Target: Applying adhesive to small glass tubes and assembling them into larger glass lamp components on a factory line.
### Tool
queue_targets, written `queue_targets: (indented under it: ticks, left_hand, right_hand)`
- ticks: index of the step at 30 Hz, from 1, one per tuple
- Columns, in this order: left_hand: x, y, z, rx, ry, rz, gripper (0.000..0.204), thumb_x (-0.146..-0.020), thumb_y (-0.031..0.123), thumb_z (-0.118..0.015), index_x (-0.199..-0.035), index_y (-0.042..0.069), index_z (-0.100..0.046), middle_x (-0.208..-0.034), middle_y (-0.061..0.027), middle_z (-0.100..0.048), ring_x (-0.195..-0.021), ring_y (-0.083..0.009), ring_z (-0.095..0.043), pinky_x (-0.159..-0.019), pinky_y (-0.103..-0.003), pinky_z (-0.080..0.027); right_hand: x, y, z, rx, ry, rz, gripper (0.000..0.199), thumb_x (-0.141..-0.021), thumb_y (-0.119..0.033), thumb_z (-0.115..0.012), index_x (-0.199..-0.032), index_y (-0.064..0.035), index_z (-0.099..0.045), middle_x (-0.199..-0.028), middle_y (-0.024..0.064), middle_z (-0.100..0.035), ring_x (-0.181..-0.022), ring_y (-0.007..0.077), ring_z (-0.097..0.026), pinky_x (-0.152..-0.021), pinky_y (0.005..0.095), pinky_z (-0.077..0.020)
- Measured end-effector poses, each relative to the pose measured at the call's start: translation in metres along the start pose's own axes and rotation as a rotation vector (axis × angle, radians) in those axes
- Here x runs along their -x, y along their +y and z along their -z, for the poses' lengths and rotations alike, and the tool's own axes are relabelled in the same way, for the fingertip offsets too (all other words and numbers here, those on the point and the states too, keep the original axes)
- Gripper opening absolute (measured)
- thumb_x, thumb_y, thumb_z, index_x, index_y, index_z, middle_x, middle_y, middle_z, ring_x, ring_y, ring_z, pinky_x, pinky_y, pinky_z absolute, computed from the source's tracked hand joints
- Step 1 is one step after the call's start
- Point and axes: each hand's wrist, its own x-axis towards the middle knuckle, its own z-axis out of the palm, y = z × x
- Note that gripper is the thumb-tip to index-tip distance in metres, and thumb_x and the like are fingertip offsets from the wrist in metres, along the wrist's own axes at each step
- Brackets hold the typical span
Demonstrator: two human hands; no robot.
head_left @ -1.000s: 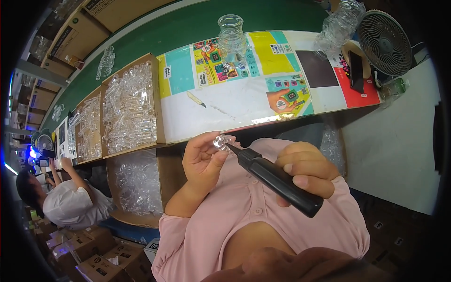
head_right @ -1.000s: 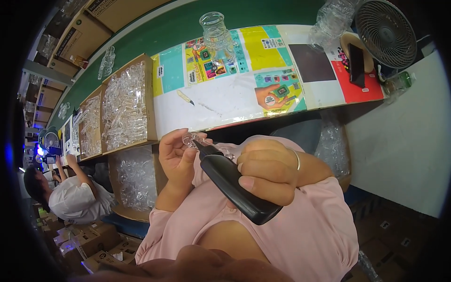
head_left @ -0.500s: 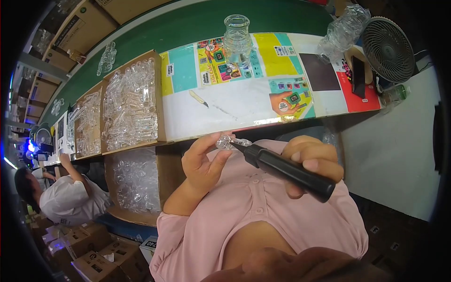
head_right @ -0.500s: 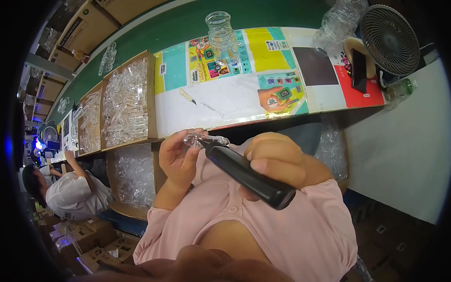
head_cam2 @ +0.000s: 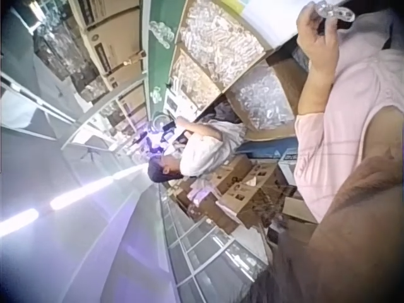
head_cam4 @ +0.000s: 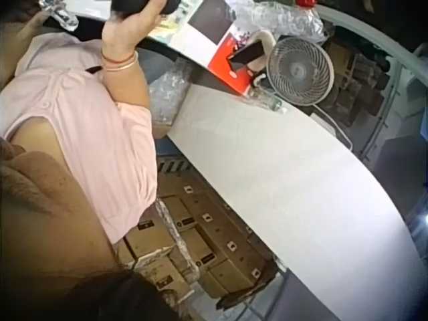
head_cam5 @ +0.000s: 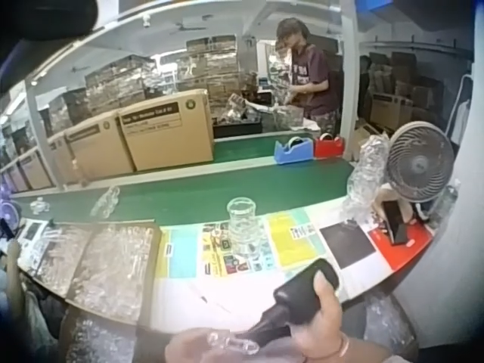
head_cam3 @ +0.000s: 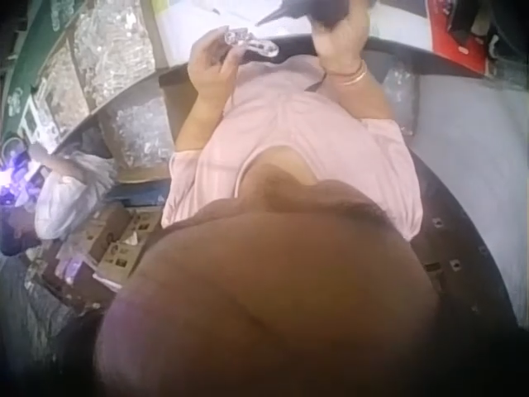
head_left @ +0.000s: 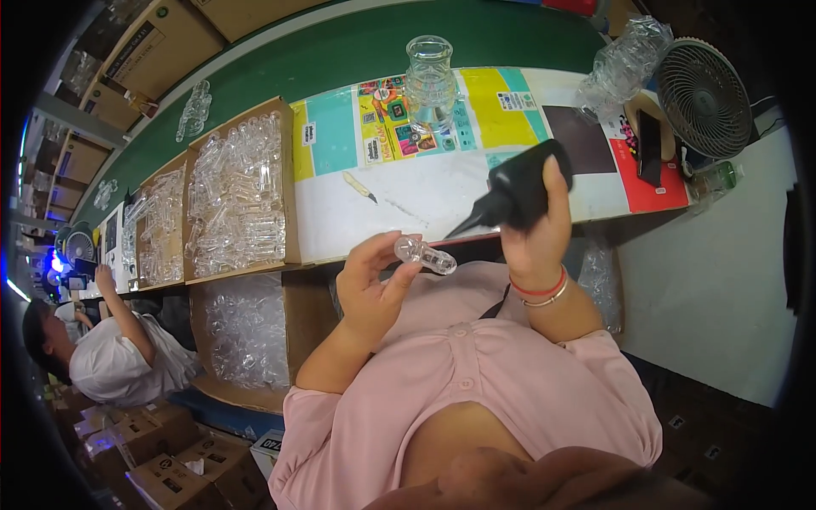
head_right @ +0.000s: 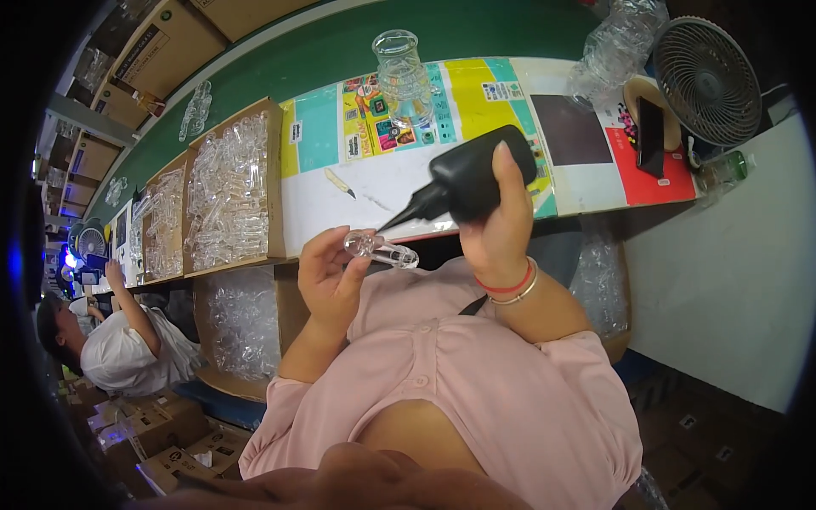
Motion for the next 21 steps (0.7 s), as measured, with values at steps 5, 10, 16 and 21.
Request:
queue_targets:
  ticks: [5,10,16,21]
  left_hand:
    - [-0.043,-0.039,0.005,0.107,0.137,0.297,0.035,-0.086,0.001,-0.062,-0.117,-0.004,-0.049,-0.102,-0.0139,-0.062,-0.088,-0.0165,-0.062,-0.079,-0.028,-0.05]
    - [-0.123,-0.101,0.041,-0.294,0.194,0.343,0.032,-0.088,0.017,-0.062,-0.114,-0.002,-0.059,-0.093,-0.0071,-0.061,-0.075,-0.0132,-0.06,-0.067,-0.026,-0.048]
    - [-0.178,-0.152,0.05,-0.889,0.094,0.189,0.032,-0.085,0.018,-0.062,-0.111,-0.001,-0.062,-0.098,-0.0154,-0.062,-0.081,-0.0287,-0.061,-0.074,-0.037,-0.049]
    - [-0.16,-0.123,0.051,-0.964,0.122,-0.068,0.029,-0.082,0.021,-0.066,-0.102,0.0,-0.063,-0.105,-0.0181,-0.06,-0.103,-0.0342,-0.054,-0.091,-0.041,-0.041]
  right_hand:
    - [-0.039,0.004,0.033,-0.371,-0.088,-0.278,0.023,-0.095,-0.025,-0.052,-0.096,-0.0024,-0.054,-0.08,0.0106,-0.058,-0.052,0.0092,-0.046,-0.039,0.018,-0.0336]
    - [-0.052,0.004,0.063,-0.462,-0.099,-0.329,0.018,-0.092,-0.024,-0.056,-0.097,-0.0063,-0.058,-0.083,0.0076,-0.063,-0.05,0.0099,-0.041,-0.039,0.0174,-0.0309]
    - [-0.055,-0.005,0.078,-0.418,-0.039,-0.306,0.017,-0.092,-0.025,-0.056,-0.098,-0.0092,-0.059,-0.086,0.0034,-0.062,-0.049,0.0082,-0.04,-0.039,0.0171,-0.0305]
    - [-0.058,-0.013,0.086,-0.384,-0.07,-0.286,0.023,-0.094,-0.027,-0.053,-0.097,-0.0052,-0.06,-0.079,0.0077,-0.062,-0.044,0.0069,-0.038,-0.037,0.0172,-0.0323]
